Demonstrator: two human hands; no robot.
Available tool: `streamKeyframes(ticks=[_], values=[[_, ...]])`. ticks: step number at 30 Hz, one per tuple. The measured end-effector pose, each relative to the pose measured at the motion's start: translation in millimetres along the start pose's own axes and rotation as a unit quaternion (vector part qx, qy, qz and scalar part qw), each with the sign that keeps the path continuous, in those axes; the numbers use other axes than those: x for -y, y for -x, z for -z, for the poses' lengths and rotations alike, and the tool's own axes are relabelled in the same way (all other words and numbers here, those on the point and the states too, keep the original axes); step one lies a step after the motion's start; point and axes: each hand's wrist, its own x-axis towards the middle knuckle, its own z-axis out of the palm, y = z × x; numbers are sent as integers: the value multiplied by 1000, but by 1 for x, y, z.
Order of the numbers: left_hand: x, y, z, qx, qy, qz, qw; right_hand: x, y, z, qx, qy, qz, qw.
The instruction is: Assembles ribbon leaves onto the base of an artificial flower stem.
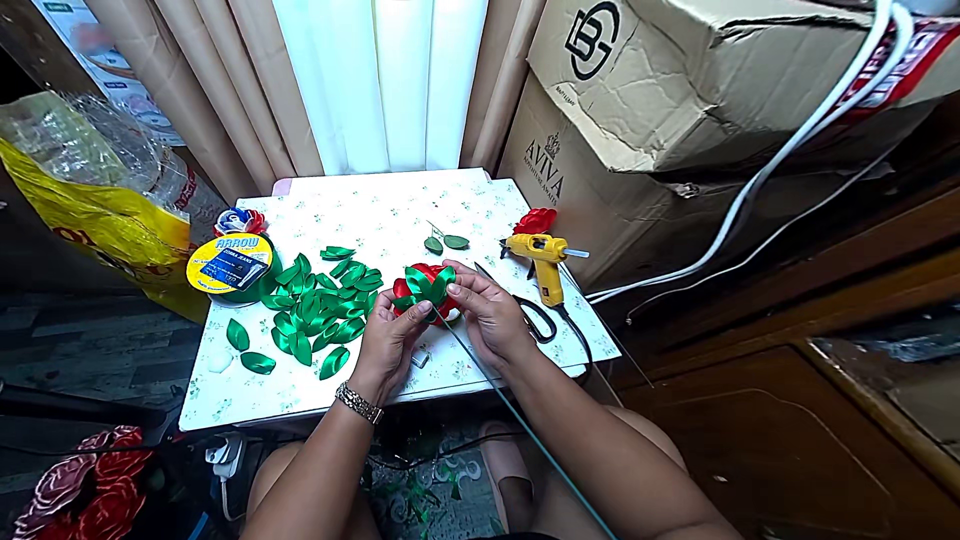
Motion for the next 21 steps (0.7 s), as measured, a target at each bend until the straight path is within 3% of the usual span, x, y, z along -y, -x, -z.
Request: streamKeyframes(ticks=[7,10,13,15,17,21], values=[[1,0,-1,-16,0,-2,1000,-6,1,-3,-22,0,4,1000],[0,-1,-1,-23,-3,-1,1000,-10,2,3,-13,102,100,990],[0,0,0,-26,-7,4,1000,-11,-9,17,49,280,308,908],[-1,-1,0,-22,-7,6,1000,-6,-15,21,78,351,395,845],[0,-1,0,-19,-6,7,1000,-5,-18,24,86,384,424,816],[-1,0,0,-15,0,11,1000,-8,-19,26,79,395,440,803]])
